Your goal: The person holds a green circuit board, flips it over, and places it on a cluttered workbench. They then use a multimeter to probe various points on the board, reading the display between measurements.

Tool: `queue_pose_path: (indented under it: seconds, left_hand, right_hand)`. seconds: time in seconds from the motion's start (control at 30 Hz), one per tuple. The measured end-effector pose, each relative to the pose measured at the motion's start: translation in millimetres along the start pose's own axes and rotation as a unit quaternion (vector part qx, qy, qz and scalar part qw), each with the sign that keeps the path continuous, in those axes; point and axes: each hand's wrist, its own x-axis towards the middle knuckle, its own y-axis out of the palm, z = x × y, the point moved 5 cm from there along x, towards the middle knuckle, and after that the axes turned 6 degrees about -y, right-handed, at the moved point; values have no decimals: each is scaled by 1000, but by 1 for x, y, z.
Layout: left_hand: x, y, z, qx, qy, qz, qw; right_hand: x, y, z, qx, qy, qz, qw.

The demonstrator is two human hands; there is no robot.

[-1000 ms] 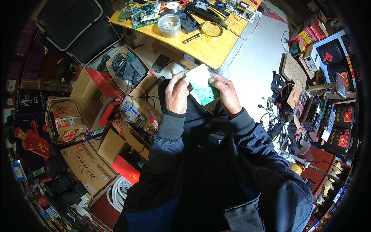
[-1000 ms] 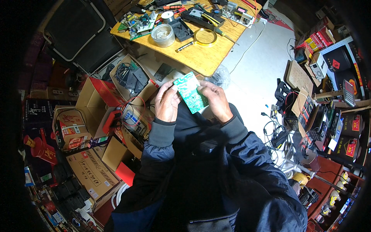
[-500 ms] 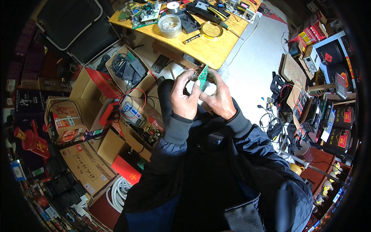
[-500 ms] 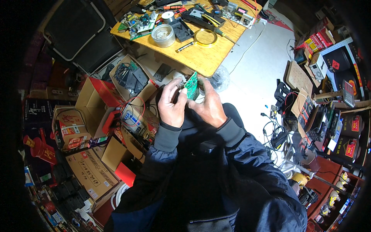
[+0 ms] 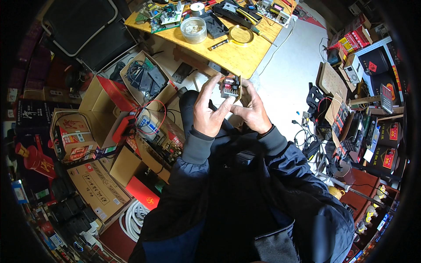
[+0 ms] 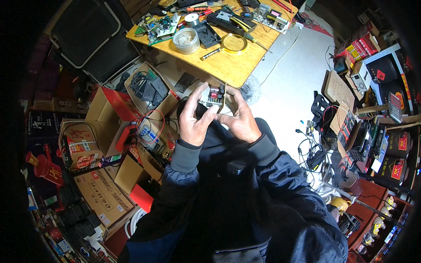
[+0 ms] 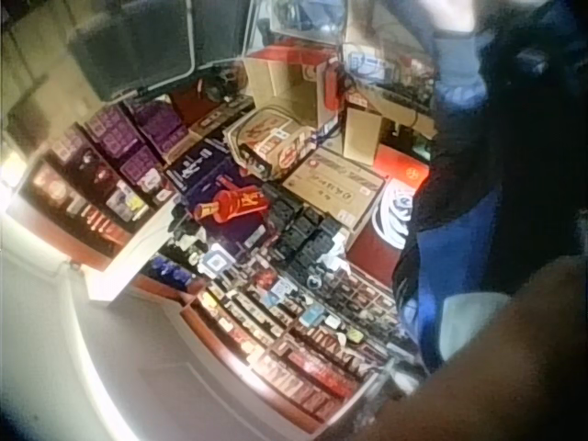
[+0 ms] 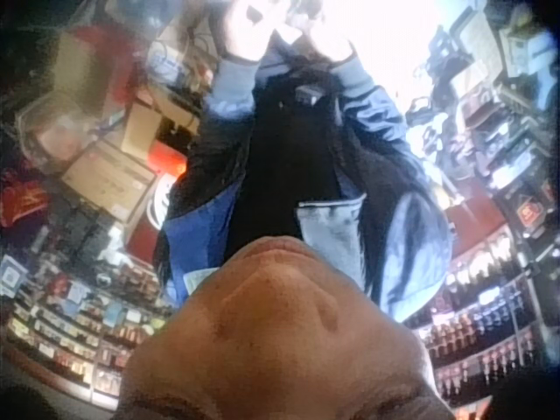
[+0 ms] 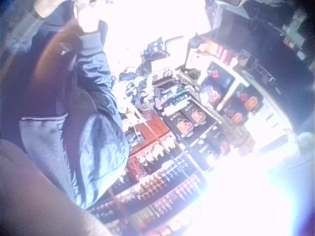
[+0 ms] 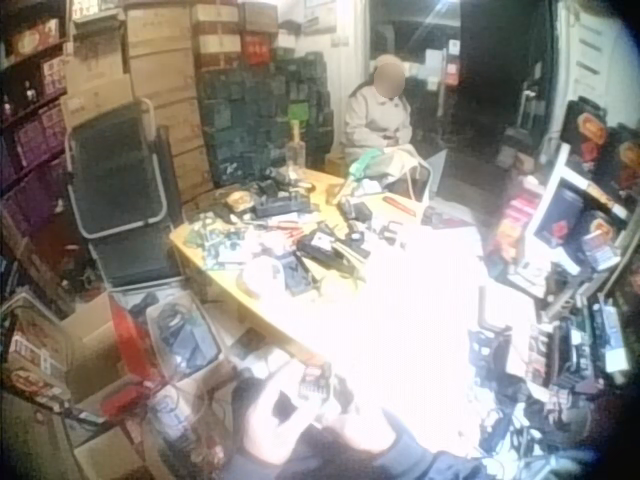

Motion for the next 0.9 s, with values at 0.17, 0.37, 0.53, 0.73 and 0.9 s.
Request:
queue_pose_path:
  seconds: [0.17, 0.37, 0.53, 0.73, 0.9]
  left_hand:
    - [1, -1, 6, -57, -49, 51, 996]
    - [-6, -3, 18, -182, -119, 58, 974]
    - [-4, 0, 42, -344, -165, 42, 923]
    - [-3, -3, 50, -393, -196, 22, 898]
    - [3, -17, 48, -349, -224, -20, 910]
  right_hand:
    - [0, -4, -5, -90, -2, -9, 996]
    - [1, -5, 5, -233, -48, -19, 971]
    - [3, 0, 20, -348, -126, -18, 929]
    - [3, 5, 27, -417, -153, -21, 896]
    - [-1, 10, 33, -473, -150, 3, 868]
